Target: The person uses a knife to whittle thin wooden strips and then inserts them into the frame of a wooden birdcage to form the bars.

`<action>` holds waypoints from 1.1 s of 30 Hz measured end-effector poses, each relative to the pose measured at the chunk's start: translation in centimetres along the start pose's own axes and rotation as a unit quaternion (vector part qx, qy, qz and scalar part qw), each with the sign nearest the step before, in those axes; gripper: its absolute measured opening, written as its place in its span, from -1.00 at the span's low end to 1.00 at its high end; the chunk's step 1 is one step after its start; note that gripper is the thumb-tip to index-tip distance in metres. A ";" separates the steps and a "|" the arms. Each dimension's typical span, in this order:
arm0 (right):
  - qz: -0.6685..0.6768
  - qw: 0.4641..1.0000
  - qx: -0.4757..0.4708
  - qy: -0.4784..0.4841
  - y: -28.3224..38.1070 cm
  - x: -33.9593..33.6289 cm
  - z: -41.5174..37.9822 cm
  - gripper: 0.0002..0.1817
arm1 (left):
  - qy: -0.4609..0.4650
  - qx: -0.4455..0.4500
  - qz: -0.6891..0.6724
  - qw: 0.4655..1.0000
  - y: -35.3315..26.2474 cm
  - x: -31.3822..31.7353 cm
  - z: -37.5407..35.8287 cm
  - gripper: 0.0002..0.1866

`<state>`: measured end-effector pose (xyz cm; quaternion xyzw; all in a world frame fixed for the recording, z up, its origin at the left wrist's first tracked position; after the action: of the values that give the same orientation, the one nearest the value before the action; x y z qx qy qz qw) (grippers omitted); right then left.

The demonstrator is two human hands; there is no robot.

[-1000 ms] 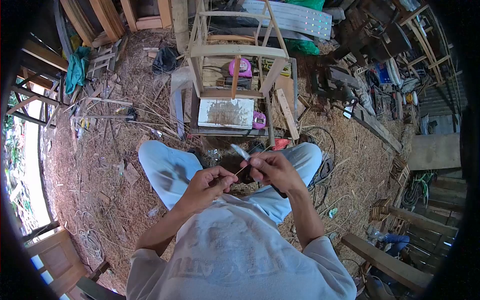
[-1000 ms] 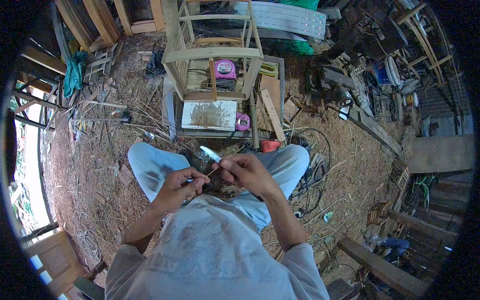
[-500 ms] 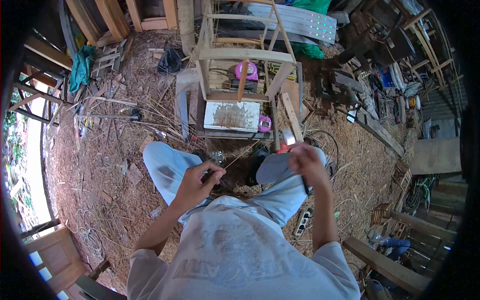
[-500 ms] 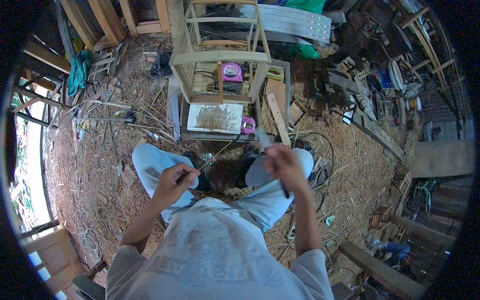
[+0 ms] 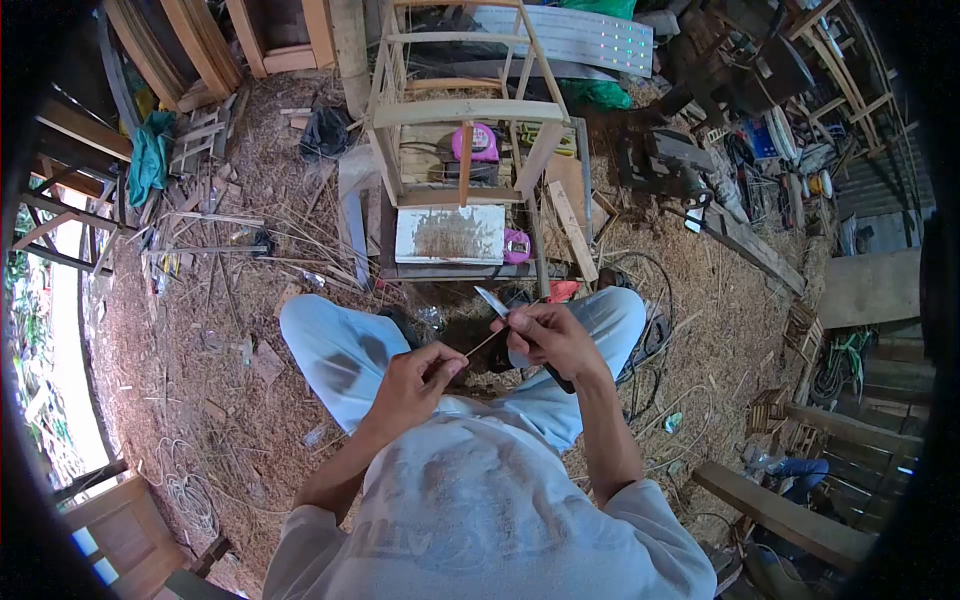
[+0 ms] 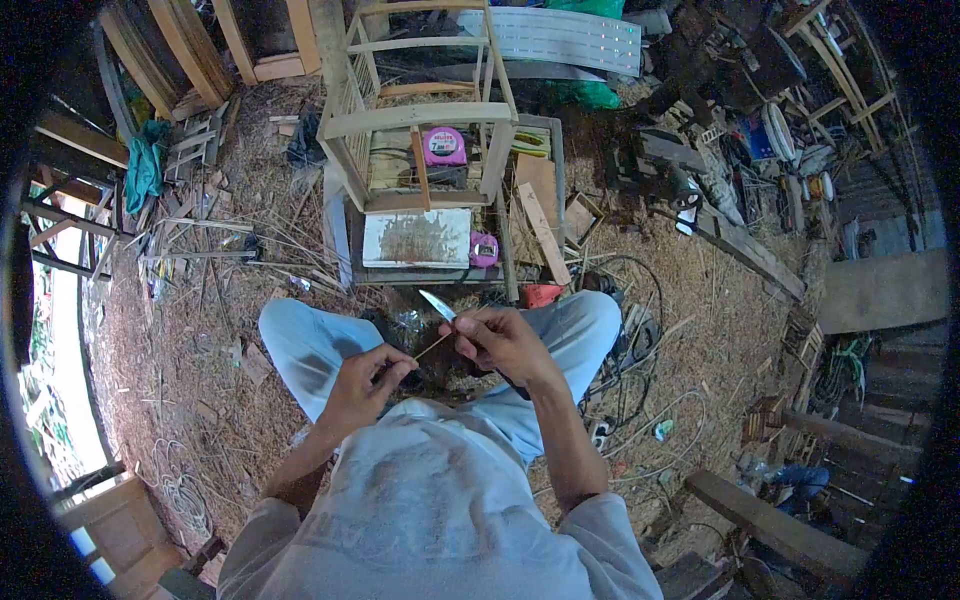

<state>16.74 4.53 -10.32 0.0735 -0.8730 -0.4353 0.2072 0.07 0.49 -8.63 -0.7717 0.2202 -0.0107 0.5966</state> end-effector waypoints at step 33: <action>-0.045 0.991 -0.123 -0.039 4.8 0.8 -0.5 -0.59 | -0.267 0.195 0.142 0.933 -5.2 -5.0 0.3 -0.90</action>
<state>16.45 6.81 -6.00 0.0695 -0.8159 -0.5511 0.1608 -2.65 3.50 -2.63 -0.5751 0.1538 0.2382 0.7673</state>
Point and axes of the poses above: each hand's wrist, its own z-axis towards the middle knuckle, its own x-axis out of the palm, y = z × x, the point moved 8 cm from there along z, towards the middle knuckle, and after that the axes turned 1 degree about x, right-handed, at the moved point
